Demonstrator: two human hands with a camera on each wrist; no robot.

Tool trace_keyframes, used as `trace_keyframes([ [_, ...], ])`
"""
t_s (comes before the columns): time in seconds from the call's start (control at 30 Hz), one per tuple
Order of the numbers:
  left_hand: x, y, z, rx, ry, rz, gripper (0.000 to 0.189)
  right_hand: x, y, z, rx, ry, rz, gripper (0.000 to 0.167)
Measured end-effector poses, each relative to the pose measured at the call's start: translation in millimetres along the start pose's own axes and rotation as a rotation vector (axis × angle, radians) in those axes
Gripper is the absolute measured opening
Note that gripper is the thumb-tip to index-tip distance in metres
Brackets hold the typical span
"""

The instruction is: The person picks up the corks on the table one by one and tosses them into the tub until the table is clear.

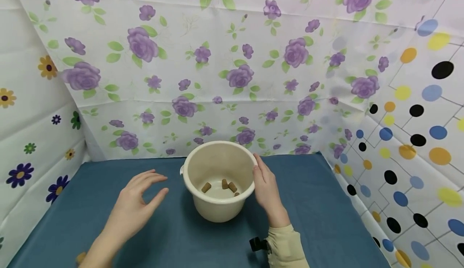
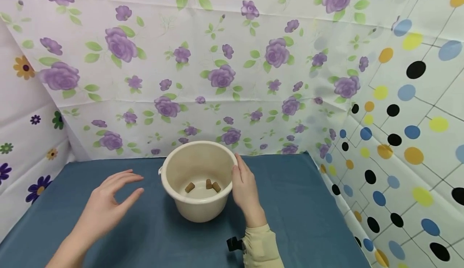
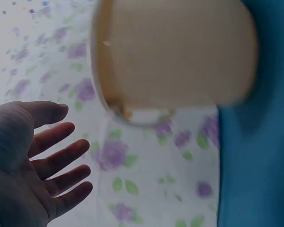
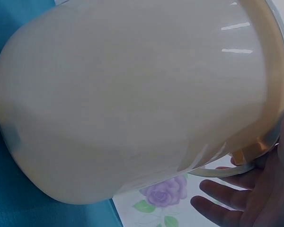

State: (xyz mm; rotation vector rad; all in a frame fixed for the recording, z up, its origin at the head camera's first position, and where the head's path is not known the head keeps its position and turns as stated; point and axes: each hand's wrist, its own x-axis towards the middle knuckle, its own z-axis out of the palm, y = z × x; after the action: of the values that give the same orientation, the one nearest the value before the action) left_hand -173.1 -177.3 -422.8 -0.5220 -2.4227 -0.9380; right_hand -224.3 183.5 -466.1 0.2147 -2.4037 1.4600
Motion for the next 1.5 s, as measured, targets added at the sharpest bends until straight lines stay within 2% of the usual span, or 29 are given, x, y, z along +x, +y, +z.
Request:
trace_keyframes([
  [0.17, -13.5, -23.8, -16.4, 0.096, -0.078, -0.049, 0.026, 0.0, 0, -1, 0.003, -0.004, 0.007, 0.054],
  [0.3, -23.4, -41.4, -27.3, 0.151, -0.17, -0.093, 0.024, 1.6, 1, -3, -0.008, 0.0, 0.001, 0.053],
  [0.47, -33.1, -62.2, -36.5, 0.188, -0.291, -0.139, 0.023, 5.4, 0, -5, -0.012, 0.013, -0.016, 0.053],
  [0.73, -48.9, -90.4, -47.6, 0.249, -0.404, -0.207, 0.023, 7.0, -1, -5, -0.026, 0.003, -0.018, 0.052],
  [1.03, -53.0, -108.8, -52.7, 0.285, -0.544, -0.285, 0.043, 6.2, 0, -5, -0.026, 0.004, -0.012, 0.054],
  [1.23, -55.9, -115.3, -51.0, 0.285, -0.583, -0.299, 0.042, 4.3, -1, -5, -0.013, 0.005, -0.007, 0.054],
  [1.5, -56.8, -127.0, -52.9, 0.292, -0.708, -0.347, 0.044, 2.5, 0, -3, 0.0, -0.007, 0.007, 0.053],
])
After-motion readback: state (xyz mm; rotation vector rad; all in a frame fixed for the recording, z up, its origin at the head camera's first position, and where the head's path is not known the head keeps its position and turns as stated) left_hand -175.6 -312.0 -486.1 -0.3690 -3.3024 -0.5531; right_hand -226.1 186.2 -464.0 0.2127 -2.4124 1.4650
